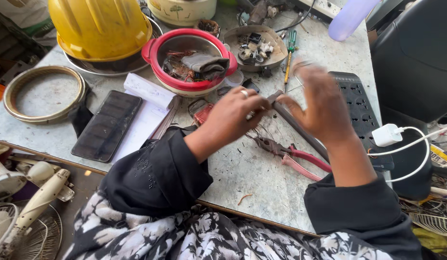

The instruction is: The person removes copper wire from an electrical motor core using a hammer, pliers, and wire cutters. They strike the core with the hammer to loosen parts, pull the wires out by hand, and snip them using the wire cutters.

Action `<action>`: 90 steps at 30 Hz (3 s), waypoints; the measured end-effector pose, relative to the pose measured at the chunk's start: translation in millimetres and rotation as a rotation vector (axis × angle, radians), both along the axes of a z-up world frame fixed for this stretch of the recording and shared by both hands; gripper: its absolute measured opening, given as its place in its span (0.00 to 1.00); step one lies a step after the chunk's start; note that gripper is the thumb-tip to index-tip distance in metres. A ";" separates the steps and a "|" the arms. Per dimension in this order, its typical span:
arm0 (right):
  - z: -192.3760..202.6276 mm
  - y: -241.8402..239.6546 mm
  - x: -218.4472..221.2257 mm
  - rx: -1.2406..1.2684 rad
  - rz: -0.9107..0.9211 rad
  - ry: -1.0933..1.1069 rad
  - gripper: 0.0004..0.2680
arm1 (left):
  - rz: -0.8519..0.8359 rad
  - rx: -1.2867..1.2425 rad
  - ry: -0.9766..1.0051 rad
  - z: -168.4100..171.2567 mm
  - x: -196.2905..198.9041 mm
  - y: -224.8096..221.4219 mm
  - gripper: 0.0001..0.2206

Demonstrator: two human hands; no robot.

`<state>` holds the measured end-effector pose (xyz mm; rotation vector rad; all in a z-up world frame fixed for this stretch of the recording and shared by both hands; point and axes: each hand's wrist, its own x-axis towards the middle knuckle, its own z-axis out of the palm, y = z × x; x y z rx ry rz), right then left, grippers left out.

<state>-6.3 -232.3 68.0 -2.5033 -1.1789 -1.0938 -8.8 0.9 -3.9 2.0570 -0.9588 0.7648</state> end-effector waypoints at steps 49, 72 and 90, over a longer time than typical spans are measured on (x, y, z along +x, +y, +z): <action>-24.2 -9.4 -37.9 0.401 0.218 0.224 0.20 | -0.057 0.269 -0.144 -40.4 0.6 26.3 0.11; -22.4 -72.1 -87.6 1.294 0.737 0.999 0.19 | 0.112 0.307 -0.124 -38.0 7.3 47.0 0.10; -46.9 -72.8 -86.3 1.193 0.083 1.419 0.08 | 0.003 0.179 -0.160 -23.1 -5.6 52.4 0.11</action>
